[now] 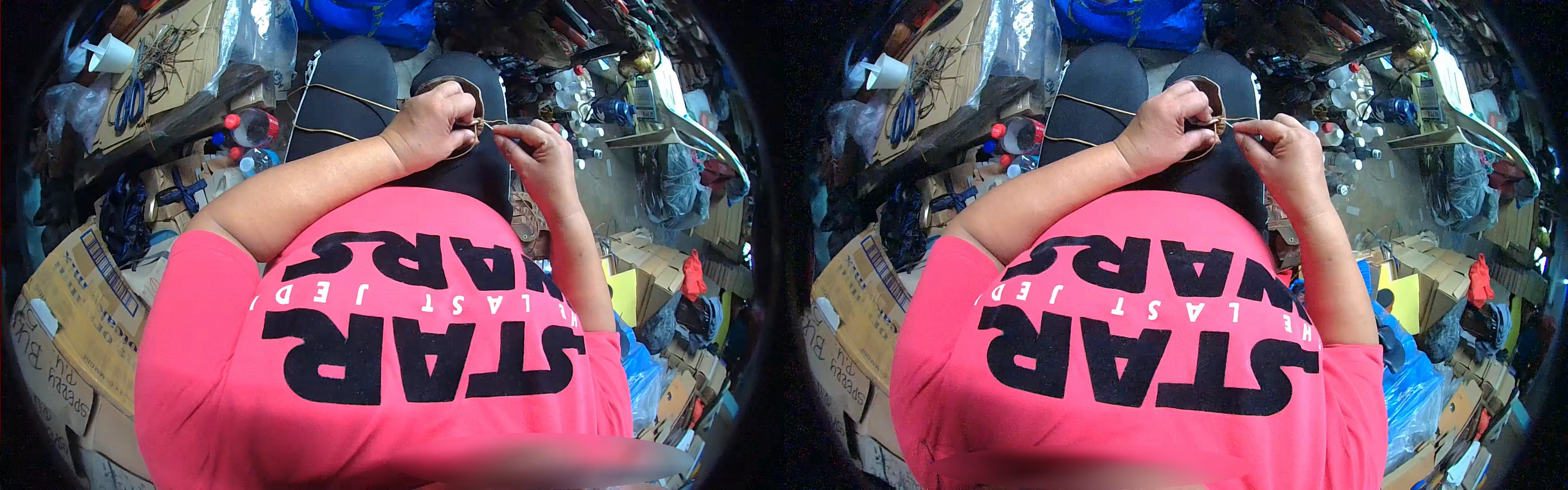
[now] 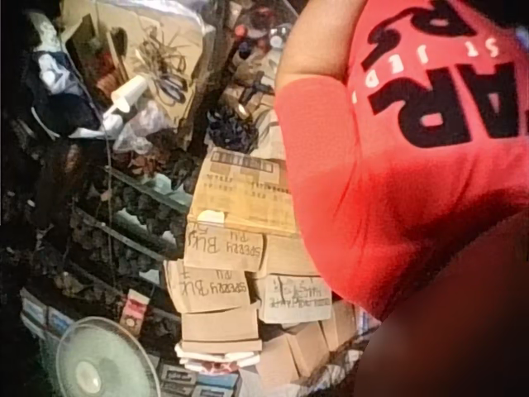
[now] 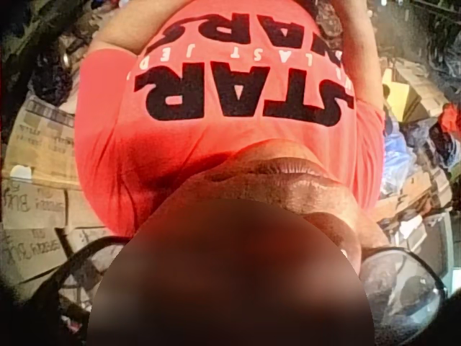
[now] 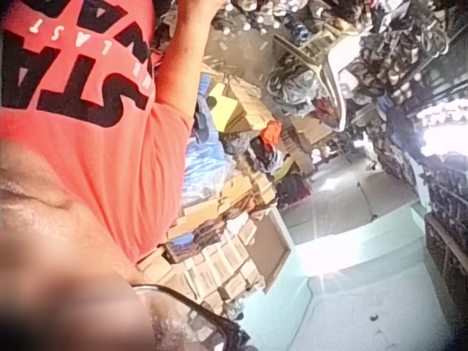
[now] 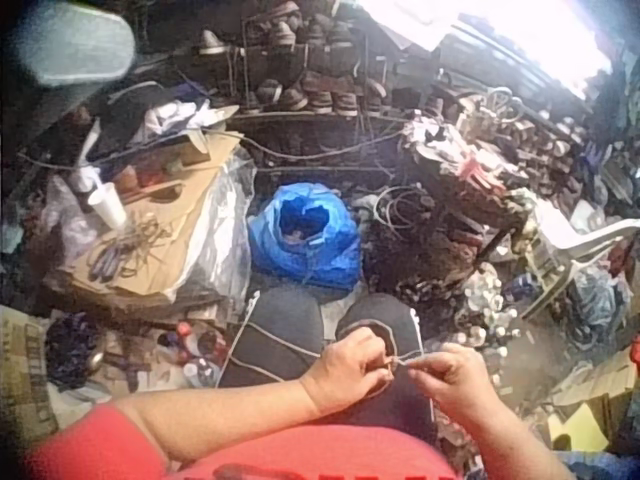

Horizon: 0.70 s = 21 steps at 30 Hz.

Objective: The person is manually stitching a piece of leather for a shoe using a needle and thread.

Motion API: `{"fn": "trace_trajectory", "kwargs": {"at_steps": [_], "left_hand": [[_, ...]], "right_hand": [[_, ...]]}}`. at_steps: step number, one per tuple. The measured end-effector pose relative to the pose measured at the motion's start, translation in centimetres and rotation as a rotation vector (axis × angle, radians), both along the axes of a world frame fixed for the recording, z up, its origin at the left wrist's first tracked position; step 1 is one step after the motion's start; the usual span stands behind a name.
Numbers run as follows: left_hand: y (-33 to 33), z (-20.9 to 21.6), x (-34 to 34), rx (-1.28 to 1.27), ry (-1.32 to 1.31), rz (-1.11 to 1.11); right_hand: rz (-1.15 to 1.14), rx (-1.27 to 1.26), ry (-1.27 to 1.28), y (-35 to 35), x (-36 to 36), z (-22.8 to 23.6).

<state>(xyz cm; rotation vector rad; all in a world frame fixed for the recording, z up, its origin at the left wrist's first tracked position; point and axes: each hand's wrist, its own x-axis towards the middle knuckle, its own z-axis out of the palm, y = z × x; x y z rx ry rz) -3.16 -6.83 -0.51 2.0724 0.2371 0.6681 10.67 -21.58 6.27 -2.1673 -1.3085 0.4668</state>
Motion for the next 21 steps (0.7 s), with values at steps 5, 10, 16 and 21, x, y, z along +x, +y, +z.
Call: {"fn": "trace_trajectory", "kwargs": {"at_steps": [5, 10, 16, 21], "left_hand": [[-0.1, -0.1, 0.1, -0.008, -0.018, -0.001], [0.0, -0.2, 0.1, 0.003, -0.027, -0.003], [-0.1, 0.1, -0.3, 0.005, -0.014, 0.031], [-0.1, 0.4, -2.0, 0.0, 0.061, -0.028]], "right_hand": [[-0.014, -0.005, 0.046, 0.3, -0.1, -0.6], [-0.016, -0.031, 0.007, 0.5, 0.1, -0.7], [-0.035, -0.056, 0.108, 1.3, 0.2, -1.5], [-0.148, 0.04, 0.309, 2.2, 0.4, -1.8]]}}
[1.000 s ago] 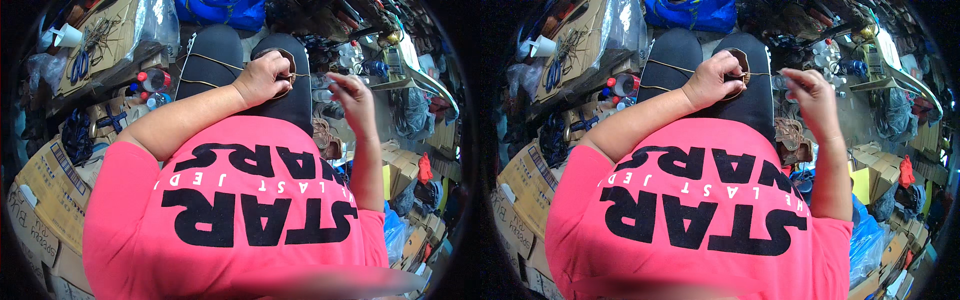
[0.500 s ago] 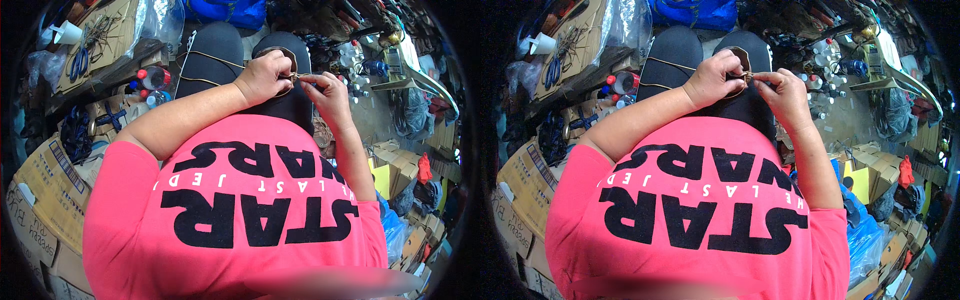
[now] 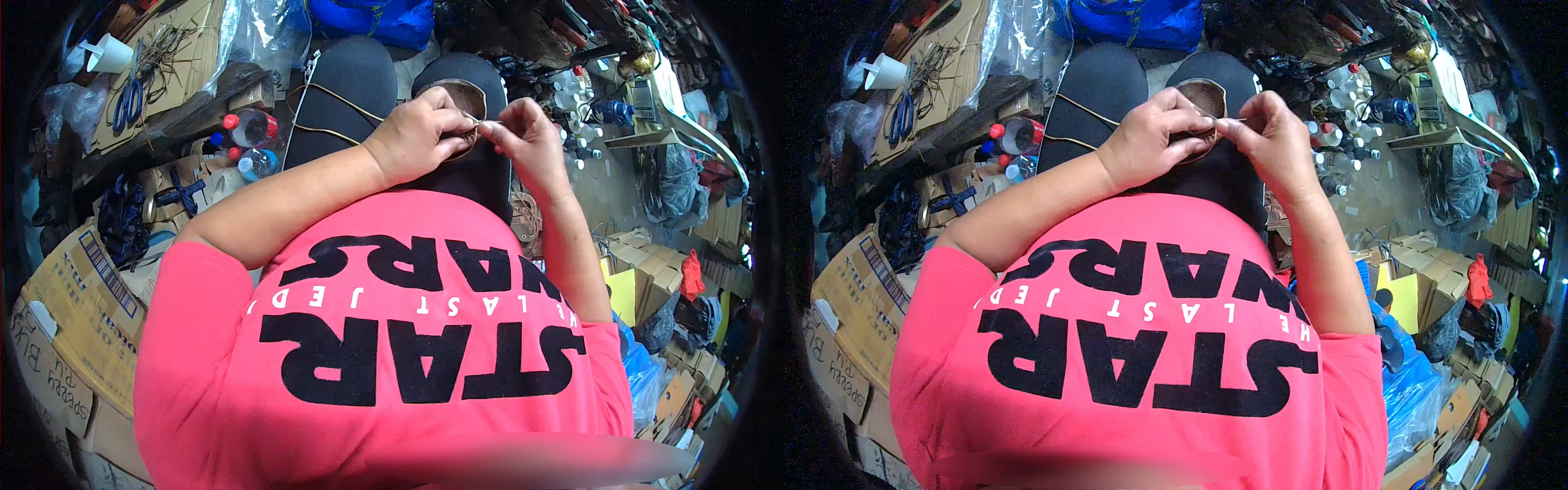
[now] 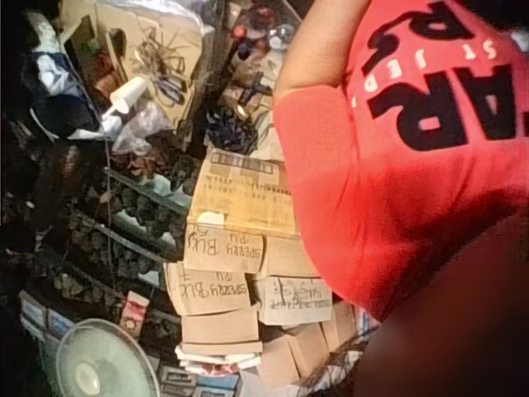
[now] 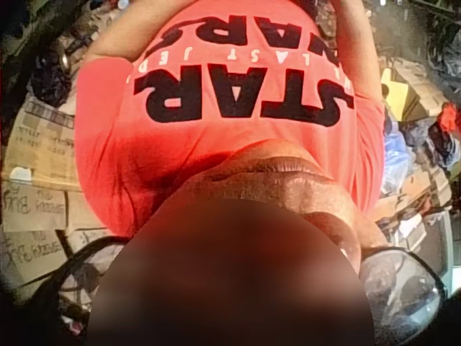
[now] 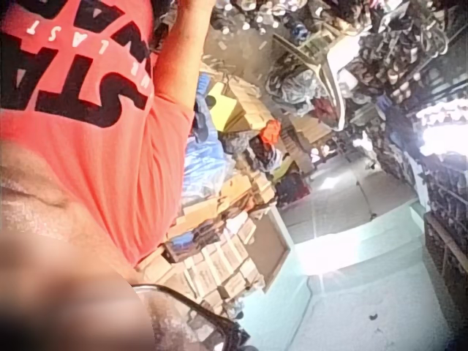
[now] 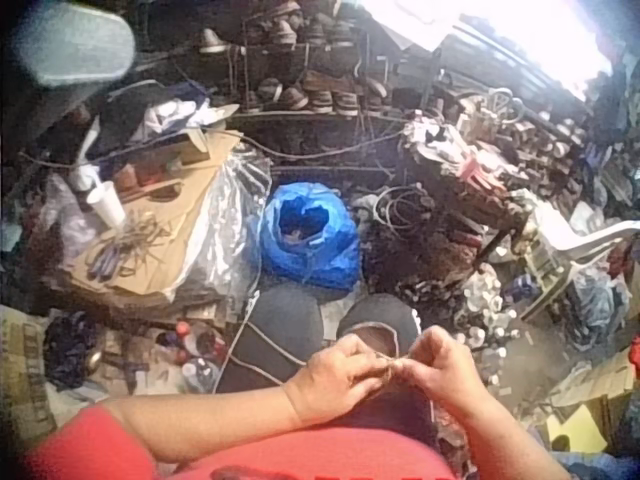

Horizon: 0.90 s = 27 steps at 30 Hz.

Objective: The person is manually stitching a piece of leather for a shoe using a needle and thread.

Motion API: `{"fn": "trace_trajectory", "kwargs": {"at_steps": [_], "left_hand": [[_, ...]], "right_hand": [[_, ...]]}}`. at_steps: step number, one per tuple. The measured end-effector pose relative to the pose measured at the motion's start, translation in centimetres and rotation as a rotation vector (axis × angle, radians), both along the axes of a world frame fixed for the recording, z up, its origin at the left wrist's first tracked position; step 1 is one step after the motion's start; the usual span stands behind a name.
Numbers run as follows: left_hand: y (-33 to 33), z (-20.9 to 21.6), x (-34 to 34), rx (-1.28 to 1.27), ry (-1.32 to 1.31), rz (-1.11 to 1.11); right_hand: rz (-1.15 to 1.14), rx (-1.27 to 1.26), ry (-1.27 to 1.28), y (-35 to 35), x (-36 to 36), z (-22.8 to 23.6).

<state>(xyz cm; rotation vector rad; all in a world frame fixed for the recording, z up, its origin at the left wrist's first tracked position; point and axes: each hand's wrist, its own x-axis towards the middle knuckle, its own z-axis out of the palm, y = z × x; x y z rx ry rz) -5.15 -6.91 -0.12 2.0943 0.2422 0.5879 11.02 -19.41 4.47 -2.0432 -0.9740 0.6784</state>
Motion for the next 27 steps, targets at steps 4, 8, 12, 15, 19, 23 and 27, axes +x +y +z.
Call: {"fn": "trace_trajectory", "kwargs": {"at_steps": [4, 8, 12, 15, 19, 23, 27], "left_hand": [[-0.1, 0.2, -1.0, 0.105, 0.016, -0.06], [-0.2, 0.3, -1.2, 0.173, 0.044, -0.103], [-0.2, 0.5, -1.1, 0.208, 0.054, -0.108], [0.1, 0.6, -1.0, 0.207, 0.059, -0.11], [0.3, 0.6, -0.7, 0.194, 0.006, -0.112], [0.3, 0.5, -0.9, 0.275, 0.027, -0.081], [0.1, 0.3, -0.6, 0.392, 0.022, -0.098]], "right_hand": [[0.228, 0.13, -0.595, 0.8, 0.7, 1.3], [0.511, 0.04, -0.983, 2.0, 0.9, 1.5], [0.528, -0.111, -0.977, 3.6, 0.7, 0.5], [0.408, -0.189, -0.804, 5.6, 0.6, -0.1], [0.144, 0.033, -0.481, 7.3, 1.7, 1.0], [0.488, -0.218, -0.947, 4.3, 2.0, 2.5], [0.505, -0.249, -0.875, 3.4, 1.3, 1.5]]}}
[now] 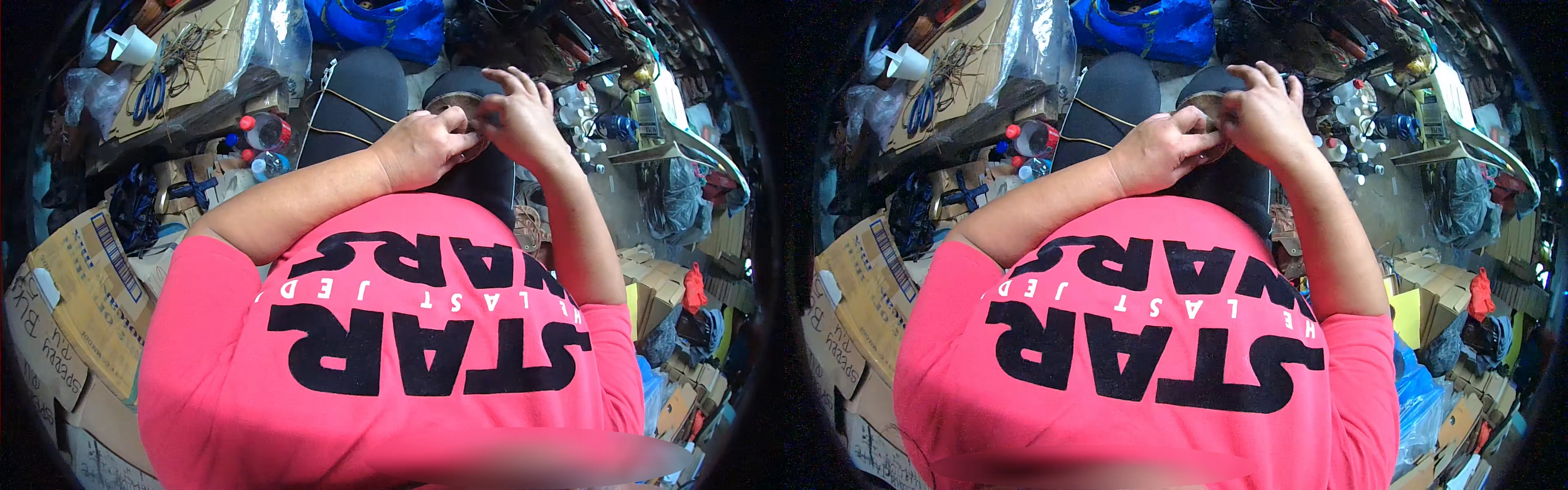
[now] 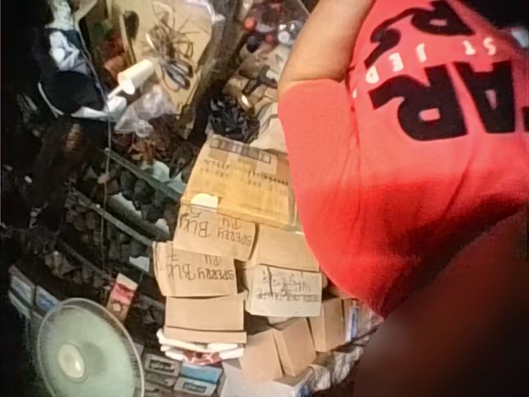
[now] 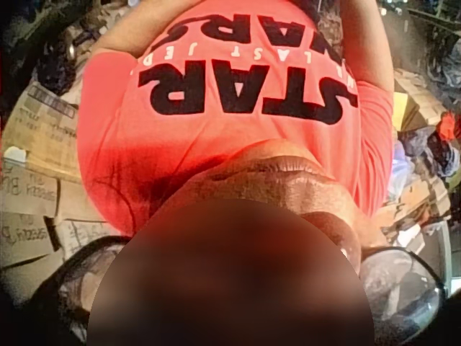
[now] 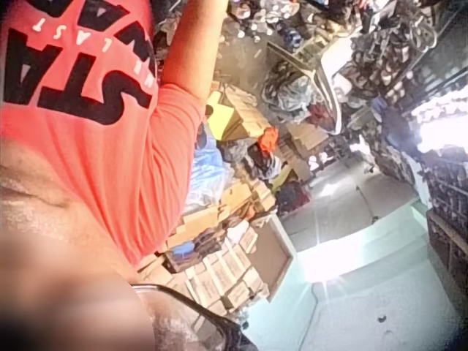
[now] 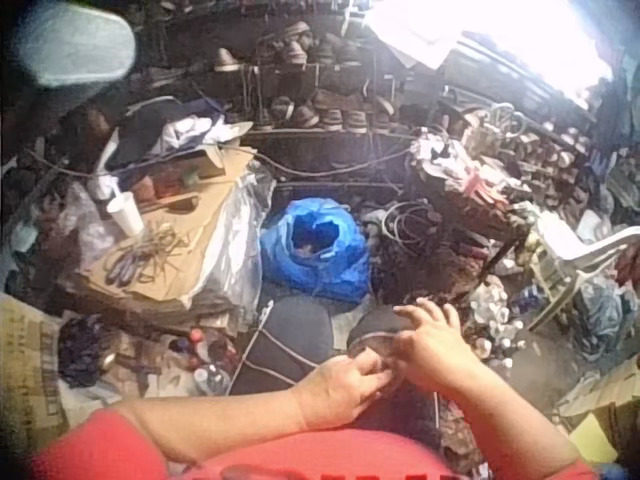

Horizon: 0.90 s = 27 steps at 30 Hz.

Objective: The person is manually stitching a piece of leather for a shoe using a needle and thread.

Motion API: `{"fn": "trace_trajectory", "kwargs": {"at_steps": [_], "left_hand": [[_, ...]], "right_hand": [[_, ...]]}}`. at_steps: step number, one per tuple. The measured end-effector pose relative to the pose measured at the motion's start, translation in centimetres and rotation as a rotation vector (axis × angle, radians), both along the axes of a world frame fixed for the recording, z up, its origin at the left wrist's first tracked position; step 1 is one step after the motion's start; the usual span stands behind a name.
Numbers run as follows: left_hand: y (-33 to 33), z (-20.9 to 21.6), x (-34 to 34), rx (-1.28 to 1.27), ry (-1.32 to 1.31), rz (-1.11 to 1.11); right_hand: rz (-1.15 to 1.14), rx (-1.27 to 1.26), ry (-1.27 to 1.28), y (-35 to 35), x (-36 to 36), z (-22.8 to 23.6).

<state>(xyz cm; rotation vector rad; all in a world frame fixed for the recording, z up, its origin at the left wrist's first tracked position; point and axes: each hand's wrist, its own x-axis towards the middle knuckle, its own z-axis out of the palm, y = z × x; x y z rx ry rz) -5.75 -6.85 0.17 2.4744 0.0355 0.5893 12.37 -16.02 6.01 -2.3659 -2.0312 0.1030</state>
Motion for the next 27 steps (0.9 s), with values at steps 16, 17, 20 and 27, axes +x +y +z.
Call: {"fn": "trace_trajectory", "kwargs": {"at_steps": [16, 17, 20, 27], "left_hand": [[4.3, -0.1, 3.7, -0.425, 0.141, -0.131], [4.8, -0.1, 4.2, -0.481, 0.192, -0.177], [6.2, -0.1, 5.6, -0.692, 0.386, -0.327], [7.1, 0.2, 6.7, -0.974, 0.58, -0.478]], "right_hand": [[-0.03, -0.141, 1.153, -3.7, 3.8, 10.7], [0.013, -0.291, 0.987, -6.5, 5.6, 10.6], [-0.28, -0.498, 0.569, -15.4, 14.9, 11.4], [-0.959, -0.78, -0.3, -31.5, 31.2, 17.2]]}}
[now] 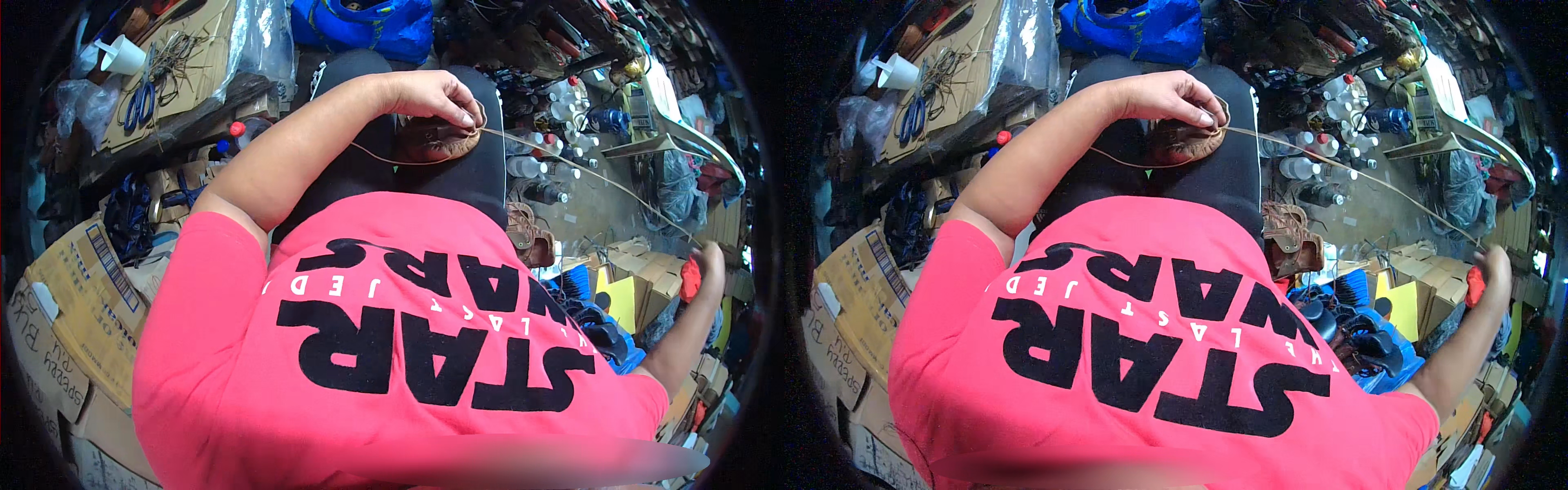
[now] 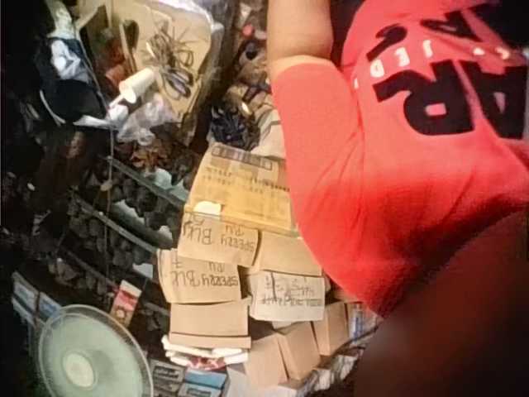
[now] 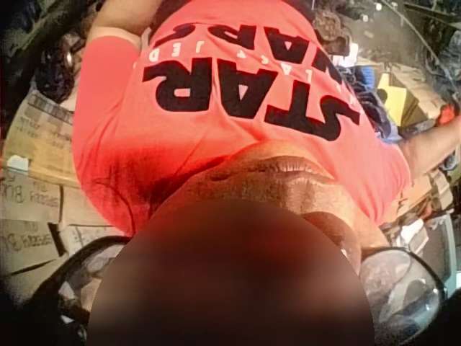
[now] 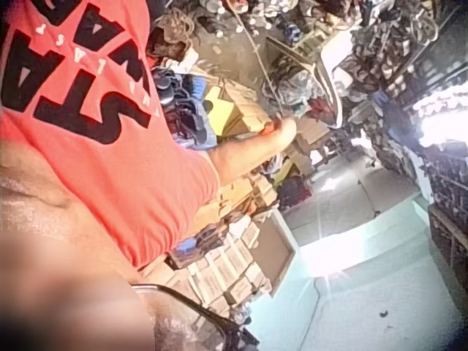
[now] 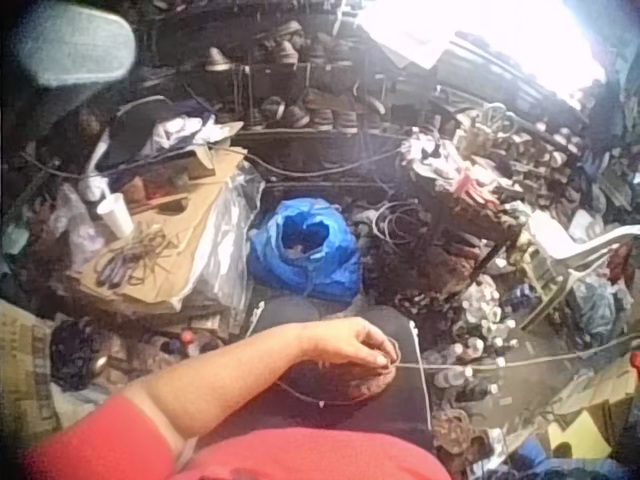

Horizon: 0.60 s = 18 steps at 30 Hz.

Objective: The person is manually stitching a piece of leather for a shoe using a needle and thread.

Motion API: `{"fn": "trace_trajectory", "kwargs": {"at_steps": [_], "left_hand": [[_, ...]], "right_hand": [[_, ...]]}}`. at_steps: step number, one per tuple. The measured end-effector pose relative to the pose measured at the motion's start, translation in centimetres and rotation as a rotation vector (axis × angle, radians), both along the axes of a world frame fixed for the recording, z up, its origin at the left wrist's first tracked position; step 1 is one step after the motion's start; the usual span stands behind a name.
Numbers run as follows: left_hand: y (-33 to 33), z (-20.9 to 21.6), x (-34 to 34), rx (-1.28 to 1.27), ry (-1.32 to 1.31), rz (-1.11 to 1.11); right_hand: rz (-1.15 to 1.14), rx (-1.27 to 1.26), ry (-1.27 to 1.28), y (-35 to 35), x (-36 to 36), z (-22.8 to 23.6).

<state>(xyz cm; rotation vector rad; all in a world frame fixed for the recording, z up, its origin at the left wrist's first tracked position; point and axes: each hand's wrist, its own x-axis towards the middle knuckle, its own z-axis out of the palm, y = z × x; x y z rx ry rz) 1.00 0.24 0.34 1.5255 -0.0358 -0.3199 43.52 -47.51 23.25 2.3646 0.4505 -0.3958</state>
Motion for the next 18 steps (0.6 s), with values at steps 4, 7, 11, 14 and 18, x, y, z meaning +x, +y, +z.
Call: {"fn": "trace_trajectory", "kwargs": {"at_steps": [4, 7, 11, 14, 18], "left_hand": [[-0.4, 0.0, 0.0, -0.025, 0.025, 0.015], [-0.6, 0.2, -0.2, -0.02, 0.004, 0.0], [-0.7, 0.3, -0.7, 0.035, -0.047, 0.018], [-0.7, 0.2, -1.0, 0.012, -0.066, 0.056], [-0.8, 0.0, -1.0, -0.043, -0.06, 0.085]], "right_hand": [[0.408, 0.997, 0.73, 10.5, -11.1, -11.3], [0.187, 1.021, 1.133, 21.2, -22.2, -17.1], [0.052, 0.893, 1.185, 28.6, -27.8, -15.5], [0.018, 1.443, 1.085, 27.4, -24.2, -12.0], [0.011, 1.484, 0.93, 23.8, -17.7, -10.4]]}}
